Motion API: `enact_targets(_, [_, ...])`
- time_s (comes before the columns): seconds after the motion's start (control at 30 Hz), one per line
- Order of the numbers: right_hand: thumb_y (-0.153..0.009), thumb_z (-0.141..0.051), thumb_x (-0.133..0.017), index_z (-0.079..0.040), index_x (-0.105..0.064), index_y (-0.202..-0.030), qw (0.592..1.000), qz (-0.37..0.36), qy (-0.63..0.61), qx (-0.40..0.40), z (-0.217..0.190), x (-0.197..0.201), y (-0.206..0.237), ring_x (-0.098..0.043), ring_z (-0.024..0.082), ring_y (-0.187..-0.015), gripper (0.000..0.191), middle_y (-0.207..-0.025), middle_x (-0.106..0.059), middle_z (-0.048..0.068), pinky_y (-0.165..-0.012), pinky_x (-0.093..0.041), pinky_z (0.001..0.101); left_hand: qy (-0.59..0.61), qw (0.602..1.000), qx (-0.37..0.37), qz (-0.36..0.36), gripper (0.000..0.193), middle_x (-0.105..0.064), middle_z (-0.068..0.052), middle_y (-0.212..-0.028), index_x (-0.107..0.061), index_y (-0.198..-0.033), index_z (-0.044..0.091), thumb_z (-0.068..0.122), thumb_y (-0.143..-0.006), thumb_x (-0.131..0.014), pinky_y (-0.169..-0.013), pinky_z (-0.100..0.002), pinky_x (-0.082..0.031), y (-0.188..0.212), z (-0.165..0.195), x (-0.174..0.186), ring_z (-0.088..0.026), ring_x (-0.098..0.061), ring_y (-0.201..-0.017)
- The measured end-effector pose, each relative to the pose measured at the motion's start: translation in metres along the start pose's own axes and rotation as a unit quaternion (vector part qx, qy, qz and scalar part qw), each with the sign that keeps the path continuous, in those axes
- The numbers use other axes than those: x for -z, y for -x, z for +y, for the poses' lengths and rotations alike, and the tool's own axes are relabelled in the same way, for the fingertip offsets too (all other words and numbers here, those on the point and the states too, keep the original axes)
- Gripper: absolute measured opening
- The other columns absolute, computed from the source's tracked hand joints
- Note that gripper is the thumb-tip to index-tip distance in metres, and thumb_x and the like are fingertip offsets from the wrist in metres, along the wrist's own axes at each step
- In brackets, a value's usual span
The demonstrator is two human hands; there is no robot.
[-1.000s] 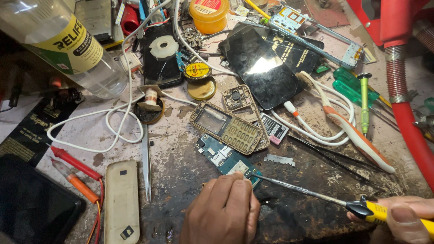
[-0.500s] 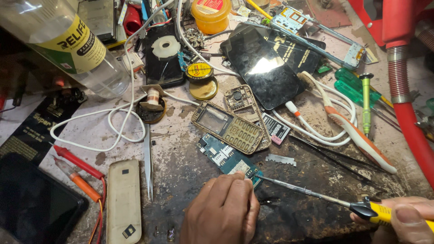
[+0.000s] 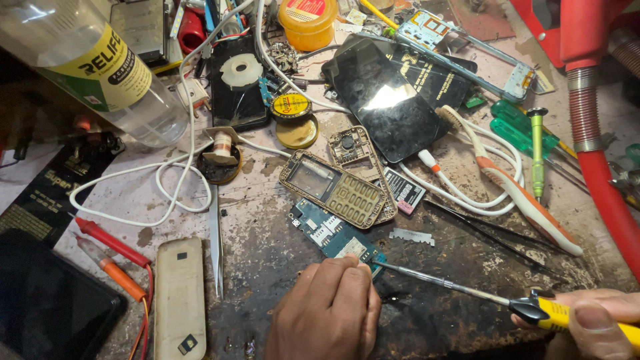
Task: The person assembles a mobile phone by attaching a keypad membrane to the front panel, inserting the motherboard into the casing, and connecting internal components. They use a screwdriver to secure parts and handle the phone casing and circuit board throughout the process.
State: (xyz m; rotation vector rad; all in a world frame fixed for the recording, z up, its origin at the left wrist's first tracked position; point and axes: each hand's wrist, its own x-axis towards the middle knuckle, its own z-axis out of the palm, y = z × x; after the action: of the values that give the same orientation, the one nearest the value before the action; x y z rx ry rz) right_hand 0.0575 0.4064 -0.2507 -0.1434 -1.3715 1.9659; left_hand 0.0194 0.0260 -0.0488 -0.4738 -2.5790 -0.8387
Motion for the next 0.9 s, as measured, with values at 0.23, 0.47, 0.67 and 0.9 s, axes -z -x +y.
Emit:
enact_targets(0.23, [-0.11,-0.021,-0.058,-0.01,-0.051,-0.145,1.0,-0.001,0.002,-0.001,0.0003,-0.0004,0.0007,-0.076,0.025,-0.089,0.038,-0.105,-0.071,0.016,-0.084,-0.066,0.0365,0.004,1.0,-0.001,-0.01,0.016,-0.072,-0.014,-0.103,-0.072,-0.095,0.004,0.014,-0.084,-0.077,-0.075,-0.041,-0.061,0.0007,0.0004,0.0005,-0.028,-0.073,-0.087])
enact_targets(0.47, [-0.11,-0.021,-0.058,-0.01,-0.051,-0.144,1.0,0.004,0.004,0.0,-0.0006,-0.0001,0.0011,-0.076,0.025,-0.089,0.037,-0.104,-0.071,0.015,-0.084,-0.066,0.0365,0.002,1.0,0.009,-0.012,0.015,-0.072,-0.014,-0.101,-0.072,-0.094,0.005,0.015,-0.085,-0.077,-0.076,-0.042,-0.06,0.0001,0.0012,0.0014,-0.029,-0.073,-0.089])
enact_targets(0.67, [-0.11,-0.021,-0.059,-0.01,-0.051,-0.144,1.0,0.005,0.006,-0.003,-0.0008,-0.0008,0.0029,-0.075,0.025,-0.089,0.036,-0.104,-0.071,0.015,-0.085,-0.066,0.0365,0.001,1.0,0.02,-0.023,0.013,-0.071,-0.012,-0.097,-0.072,-0.093,0.005,0.014,-0.085,-0.077,-0.076,-0.042,-0.06,-0.0009,0.0026,0.0007,-0.028,-0.073,-0.09])
enact_targets(0.9, [-0.111,-0.022,-0.059,-0.01,-0.052,-0.143,1.0,0.008,0.005,-0.004,-0.003,0.0008,0.0029,-0.075,0.024,-0.089,0.035,-0.103,-0.071,0.014,-0.085,-0.066,0.0364,0.012,0.998,0.043,-0.046,0.012,-0.071,-0.01,-0.097,-0.069,-0.089,0.007,0.012,-0.082,-0.077,-0.078,-0.041,-0.06,-0.0019,0.0031,0.0057,-0.027,-0.073,-0.091])
